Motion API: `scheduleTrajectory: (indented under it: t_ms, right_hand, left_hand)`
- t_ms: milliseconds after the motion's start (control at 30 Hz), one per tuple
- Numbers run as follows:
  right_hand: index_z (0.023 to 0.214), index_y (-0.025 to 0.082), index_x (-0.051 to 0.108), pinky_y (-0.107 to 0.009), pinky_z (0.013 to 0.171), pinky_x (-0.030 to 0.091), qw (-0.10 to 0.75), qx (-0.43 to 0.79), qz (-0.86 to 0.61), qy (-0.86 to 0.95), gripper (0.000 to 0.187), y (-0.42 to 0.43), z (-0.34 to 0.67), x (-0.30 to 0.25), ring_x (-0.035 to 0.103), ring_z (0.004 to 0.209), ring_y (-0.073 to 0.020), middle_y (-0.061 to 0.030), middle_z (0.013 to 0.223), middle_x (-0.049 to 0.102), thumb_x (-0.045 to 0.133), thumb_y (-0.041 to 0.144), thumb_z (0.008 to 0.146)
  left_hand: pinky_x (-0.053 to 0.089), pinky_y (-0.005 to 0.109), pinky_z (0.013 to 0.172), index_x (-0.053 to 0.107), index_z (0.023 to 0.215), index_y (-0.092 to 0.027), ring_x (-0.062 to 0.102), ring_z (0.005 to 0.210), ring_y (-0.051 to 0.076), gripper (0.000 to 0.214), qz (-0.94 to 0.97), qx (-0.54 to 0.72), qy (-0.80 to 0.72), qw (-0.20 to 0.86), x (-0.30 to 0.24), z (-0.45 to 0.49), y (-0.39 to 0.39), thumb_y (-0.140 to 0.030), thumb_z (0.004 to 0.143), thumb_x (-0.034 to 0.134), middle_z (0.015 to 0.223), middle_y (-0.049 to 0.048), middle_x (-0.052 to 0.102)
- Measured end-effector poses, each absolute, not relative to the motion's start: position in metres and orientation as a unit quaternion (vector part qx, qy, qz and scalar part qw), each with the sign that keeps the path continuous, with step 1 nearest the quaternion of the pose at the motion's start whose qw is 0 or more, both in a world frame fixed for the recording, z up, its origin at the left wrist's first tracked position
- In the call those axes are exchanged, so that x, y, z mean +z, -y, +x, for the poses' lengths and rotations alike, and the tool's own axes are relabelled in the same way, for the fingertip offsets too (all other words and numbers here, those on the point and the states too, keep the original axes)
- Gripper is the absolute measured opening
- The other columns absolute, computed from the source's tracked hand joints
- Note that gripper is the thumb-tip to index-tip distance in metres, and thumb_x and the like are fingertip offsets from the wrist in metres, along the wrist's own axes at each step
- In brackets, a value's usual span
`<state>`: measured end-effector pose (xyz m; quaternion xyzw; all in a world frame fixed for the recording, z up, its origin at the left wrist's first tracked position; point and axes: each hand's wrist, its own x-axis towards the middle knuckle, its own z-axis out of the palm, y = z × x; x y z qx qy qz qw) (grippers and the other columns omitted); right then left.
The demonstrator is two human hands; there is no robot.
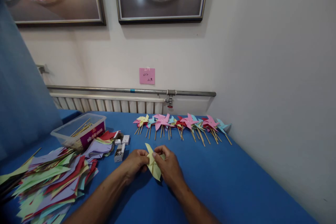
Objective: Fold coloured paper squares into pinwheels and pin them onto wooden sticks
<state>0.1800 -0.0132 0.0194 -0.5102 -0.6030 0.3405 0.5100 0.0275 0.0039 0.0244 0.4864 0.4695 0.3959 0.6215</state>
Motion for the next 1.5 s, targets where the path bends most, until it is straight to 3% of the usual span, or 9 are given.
scheduleTrajectory:
  t_ms: [433,933,1267,1500]
  right_hand:
    - [0.094,0.019,0.068,-0.027,0.06,0.046,0.477,0.406,-0.514,0.587,0.027,0.0096,0.183,0.0199,0.059,0.066,-0.0155,-0.0025,0.085,0.068,0.068,0.032,0.07]
    - [0.084,0.019,0.065,-0.027,0.061,0.045,0.491,0.365,-0.525,0.592,0.016,0.0111,0.1793,0.0197,0.061,0.067,-0.0171,-0.0014,0.078,0.067,0.063,0.031,0.074]
    - [0.088,0.019,0.065,-0.03,0.07,0.046,0.483,0.315,-0.54,0.613,0.019,0.0104,0.1808,0.0176,0.064,0.075,-0.0199,-0.0023,0.082,0.069,0.062,0.035,0.077]
    - [0.088,0.02,0.066,-0.032,0.075,0.047,0.494,0.331,-0.524,0.61,0.02,0.0107,0.1806,0.0204,0.064,0.079,-0.0214,-0.0032,0.084,0.07,0.066,0.035,0.075]
  left_hand:
    - [0.024,0.022,0.044,0.05,0.055,-0.018,0.039,0.039,0.007,0.012,0.475,0.39,-0.481,0.625,0.026,0.026,-0.0044,-0.015,0.054,0.062,0.043,-0.0042,0.048]
    - [0.025,0.022,0.045,0.05,0.056,-0.018,0.04,0.04,0.007,0.013,0.484,0.387,-0.477,0.623,0.0262,0.0278,-0.0038,-0.019,0.054,0.063,0.045,-0.0046,0.047]
    - [0.034,0.024,0.05,0.057,0.065,-0.017,0.049,0.047,0.01,0.027,0.482,0.396,-0.466,0.627,0.0219,0.0241,-0.0053,-0.04,0.062,0.072,0.053,-0.0019,0.055]
    - [0.03,0.023,0.046,0.052,0.058,-0.018,0.043,0.04,0.008,0.018,0.492,0.389,-0.489,0.606,0.0214,0.0268,-0.0075,-0.022,0.058,0.07,0.045,-0.0034,0.05]
